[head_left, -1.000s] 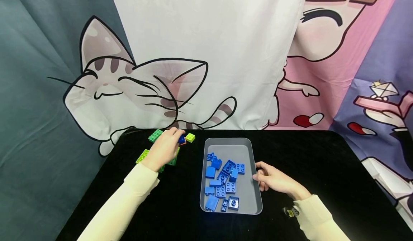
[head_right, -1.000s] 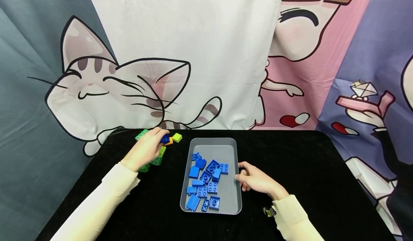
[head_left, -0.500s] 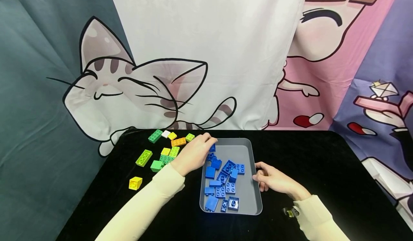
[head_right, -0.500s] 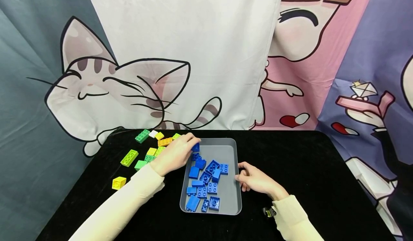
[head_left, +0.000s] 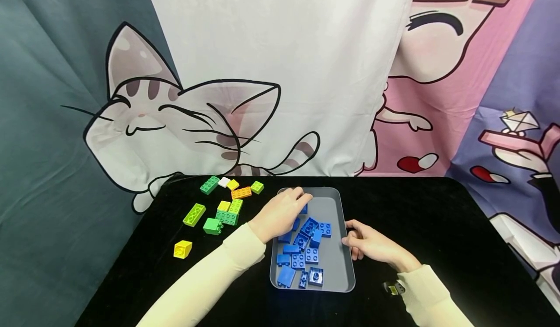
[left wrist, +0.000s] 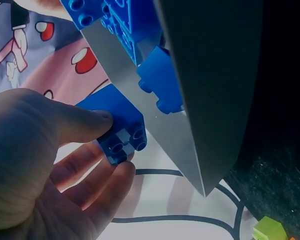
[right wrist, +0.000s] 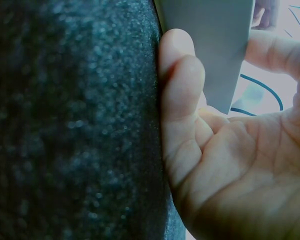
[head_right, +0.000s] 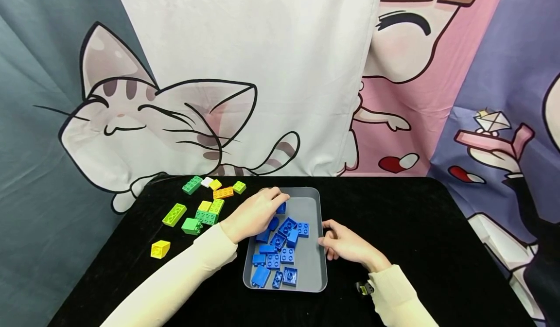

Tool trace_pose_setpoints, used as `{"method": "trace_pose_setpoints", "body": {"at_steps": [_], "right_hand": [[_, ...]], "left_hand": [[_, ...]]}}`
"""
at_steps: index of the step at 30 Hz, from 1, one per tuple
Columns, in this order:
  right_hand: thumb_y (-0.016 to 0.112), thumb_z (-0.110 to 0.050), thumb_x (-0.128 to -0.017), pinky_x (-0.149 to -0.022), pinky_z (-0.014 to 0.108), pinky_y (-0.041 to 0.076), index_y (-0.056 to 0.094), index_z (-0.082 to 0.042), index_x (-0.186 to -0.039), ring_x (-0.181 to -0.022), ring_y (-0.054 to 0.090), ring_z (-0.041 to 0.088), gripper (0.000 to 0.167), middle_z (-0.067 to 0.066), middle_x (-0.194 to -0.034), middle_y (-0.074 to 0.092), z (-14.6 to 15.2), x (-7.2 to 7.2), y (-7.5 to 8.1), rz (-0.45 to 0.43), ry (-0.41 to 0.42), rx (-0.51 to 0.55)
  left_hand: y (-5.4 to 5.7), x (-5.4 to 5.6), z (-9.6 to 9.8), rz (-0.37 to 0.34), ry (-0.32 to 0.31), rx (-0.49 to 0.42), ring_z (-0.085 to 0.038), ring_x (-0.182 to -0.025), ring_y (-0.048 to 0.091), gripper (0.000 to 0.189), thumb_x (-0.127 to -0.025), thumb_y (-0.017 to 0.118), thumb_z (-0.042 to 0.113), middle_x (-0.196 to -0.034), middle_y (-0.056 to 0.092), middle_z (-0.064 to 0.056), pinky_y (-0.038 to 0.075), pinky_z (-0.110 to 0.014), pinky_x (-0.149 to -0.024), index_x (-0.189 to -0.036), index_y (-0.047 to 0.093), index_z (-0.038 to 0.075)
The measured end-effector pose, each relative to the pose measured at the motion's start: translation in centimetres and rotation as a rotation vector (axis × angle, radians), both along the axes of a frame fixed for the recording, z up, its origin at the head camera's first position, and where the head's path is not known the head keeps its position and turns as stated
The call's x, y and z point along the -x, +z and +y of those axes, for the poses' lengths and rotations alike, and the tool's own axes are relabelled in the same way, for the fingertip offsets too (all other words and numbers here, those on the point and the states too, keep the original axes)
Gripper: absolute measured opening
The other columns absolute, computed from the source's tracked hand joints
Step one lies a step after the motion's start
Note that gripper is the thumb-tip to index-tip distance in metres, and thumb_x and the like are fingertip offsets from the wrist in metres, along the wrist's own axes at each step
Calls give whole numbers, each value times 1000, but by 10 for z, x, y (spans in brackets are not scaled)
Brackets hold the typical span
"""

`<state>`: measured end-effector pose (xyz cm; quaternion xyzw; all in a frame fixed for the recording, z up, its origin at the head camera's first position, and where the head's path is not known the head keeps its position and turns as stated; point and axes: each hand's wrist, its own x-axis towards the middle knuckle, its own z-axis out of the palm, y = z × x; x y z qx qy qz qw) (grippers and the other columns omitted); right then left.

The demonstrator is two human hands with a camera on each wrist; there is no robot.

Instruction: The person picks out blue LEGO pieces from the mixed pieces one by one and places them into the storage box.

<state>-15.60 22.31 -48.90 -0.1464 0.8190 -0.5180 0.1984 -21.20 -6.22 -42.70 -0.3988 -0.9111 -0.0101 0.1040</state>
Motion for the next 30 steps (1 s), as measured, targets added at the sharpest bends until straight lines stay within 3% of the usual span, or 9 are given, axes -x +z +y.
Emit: {"method": "trace_pose_setpoints", "body": {"at_steps": [4, 9, 20, 30], "right_hand": [[60, -18, -104, -60, 29, 54, 41, 7, -143, -68, 65, 20, 51, 10, -81, 64, 0, 1, -1, -1, 3, 8], [60, -18, -104, -60, 29, 54, 41, 7, -143, -68, 65, 19, 51, 10, -81, 64, 0, 1, -2, 9, 10, 5], [61, -21, -103, -61, 29, 55, 43, 6, -142, -68, 66, 19, 51, 8, -80, 64, 5, 2, -1, 2, 1, -31], [60, -18, -104, -60, 28, 54, 40, 8, -145, -67, 65, 21, 53, 14, -81, 64, 10, -2, -1, 13, 10, 4]], "left_hand": [[-1, -1, -3, -40, 24, 20, -24, -127, 63, 62, -98, 72, 28, -145, 58, -10, 52, -40, -110, -153, 47, 13], [-2, -4, -14, -122, 94, 33, -30, -150, 44, 85, -95, 65, 57, -166, 39, -12, 41, -51, -119, -162, 34, 15], [-5, -14, -54, -153, 197, -78, -34, -150, 43, 93, -92, 59, 71, -167, 36, -12, 39, -56, -120, -162, 34, 16], [-9, -21, -85, -161, 265, -144, -36, -148, 45, 92, -92, 62, 69, -165, 39, -13, 38, -58, -120, -161, 37, 15]]}}
